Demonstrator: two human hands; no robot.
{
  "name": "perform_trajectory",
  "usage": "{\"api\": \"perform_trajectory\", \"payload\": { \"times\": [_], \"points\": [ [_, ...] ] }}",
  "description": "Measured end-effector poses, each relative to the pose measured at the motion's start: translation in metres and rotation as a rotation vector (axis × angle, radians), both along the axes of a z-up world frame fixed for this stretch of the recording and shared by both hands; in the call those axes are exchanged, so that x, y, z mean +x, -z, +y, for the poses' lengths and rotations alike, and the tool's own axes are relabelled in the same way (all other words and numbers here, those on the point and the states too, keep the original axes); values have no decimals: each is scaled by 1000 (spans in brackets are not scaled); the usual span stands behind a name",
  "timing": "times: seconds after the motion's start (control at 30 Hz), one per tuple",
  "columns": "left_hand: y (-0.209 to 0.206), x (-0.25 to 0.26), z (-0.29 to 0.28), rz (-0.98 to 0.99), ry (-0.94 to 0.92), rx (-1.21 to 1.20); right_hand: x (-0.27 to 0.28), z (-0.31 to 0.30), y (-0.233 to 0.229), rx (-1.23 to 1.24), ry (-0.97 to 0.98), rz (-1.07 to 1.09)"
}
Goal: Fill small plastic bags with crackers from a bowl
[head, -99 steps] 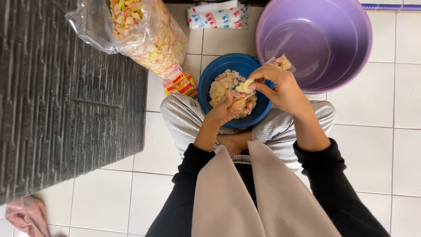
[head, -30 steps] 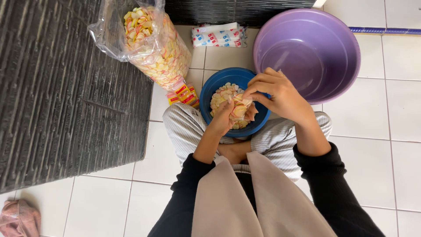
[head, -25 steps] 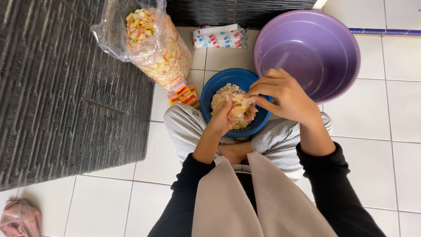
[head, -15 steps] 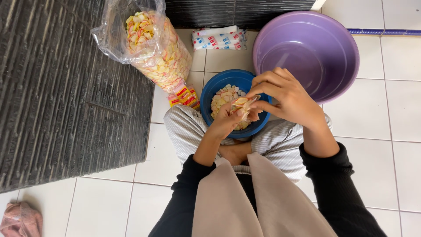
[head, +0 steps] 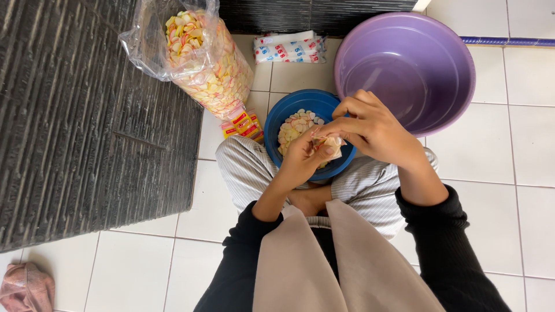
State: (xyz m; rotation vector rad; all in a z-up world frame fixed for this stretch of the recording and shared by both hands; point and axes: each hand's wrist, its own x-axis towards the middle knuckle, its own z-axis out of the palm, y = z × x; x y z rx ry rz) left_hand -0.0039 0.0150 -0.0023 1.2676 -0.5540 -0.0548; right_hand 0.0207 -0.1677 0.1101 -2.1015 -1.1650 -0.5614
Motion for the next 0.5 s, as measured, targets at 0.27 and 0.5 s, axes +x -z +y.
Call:
{"api": "perform_trajectory", "payload": {
  "times": [0.27,0.5],
  "points": [
    [10,-2,-6,56,-52,-181,0,-4,4,53,45,17],
    [12,-9,-10,29,-180,-86,-1,2,5,173,4,53]
  ]
}}
